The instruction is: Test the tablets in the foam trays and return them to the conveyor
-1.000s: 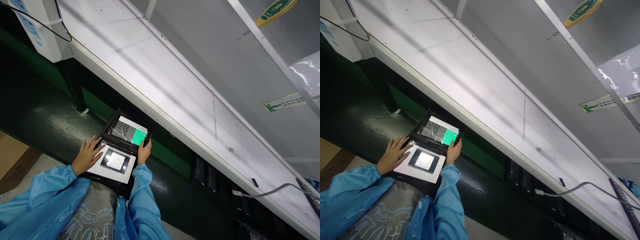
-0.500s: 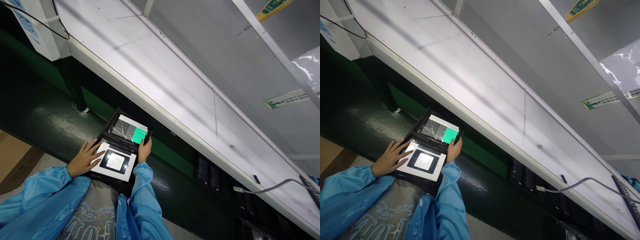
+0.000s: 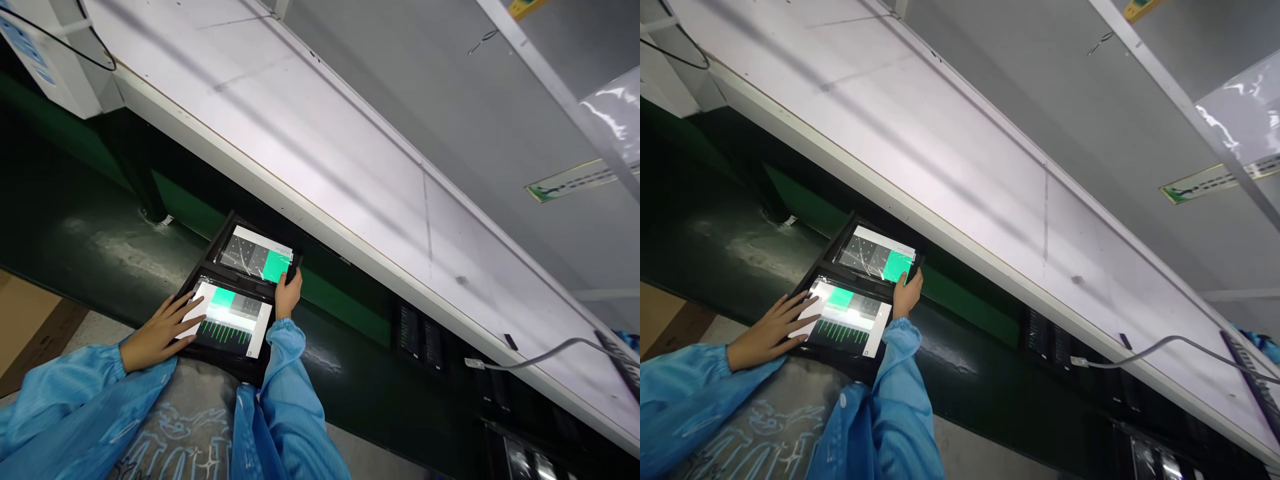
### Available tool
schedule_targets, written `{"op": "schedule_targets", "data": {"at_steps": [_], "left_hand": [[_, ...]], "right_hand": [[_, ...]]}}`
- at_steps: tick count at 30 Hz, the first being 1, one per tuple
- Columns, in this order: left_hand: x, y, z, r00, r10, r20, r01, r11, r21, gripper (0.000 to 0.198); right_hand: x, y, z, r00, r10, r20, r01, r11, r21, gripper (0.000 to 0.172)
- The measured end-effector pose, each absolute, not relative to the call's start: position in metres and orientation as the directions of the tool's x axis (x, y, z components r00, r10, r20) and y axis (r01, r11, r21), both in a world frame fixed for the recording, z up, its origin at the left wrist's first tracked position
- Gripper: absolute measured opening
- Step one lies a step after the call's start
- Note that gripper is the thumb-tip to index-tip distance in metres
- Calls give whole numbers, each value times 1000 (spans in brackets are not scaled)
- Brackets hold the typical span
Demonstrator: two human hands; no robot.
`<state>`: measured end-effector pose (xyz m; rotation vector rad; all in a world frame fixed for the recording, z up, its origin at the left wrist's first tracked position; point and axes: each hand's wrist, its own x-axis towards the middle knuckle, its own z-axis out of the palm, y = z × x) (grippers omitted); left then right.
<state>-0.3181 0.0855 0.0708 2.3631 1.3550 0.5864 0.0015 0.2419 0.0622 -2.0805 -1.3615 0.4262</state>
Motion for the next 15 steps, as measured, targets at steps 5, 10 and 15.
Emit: {"op": "schedule_targets", "data": {"at_steps": [5, 10, 15], "left_hand": [[-313, 88, 61, 507, 845, 170, 730, -525, 437, 45], [-313, 99, 61, 574, 806, 142, 715, -578, 393, 37], [-302, 141, 58, 414, 900, 140, 810, -434, 395, 42]], "right_hand": [[1, 241, 63, 416, 908, 50, 709, -289, -644, 58], [0, 241, 64, 417, 908, 50, 710, -291, -641, 59], [-2, 240, 67, 414, 909, 43, 711, -294, -639, 59]]}}
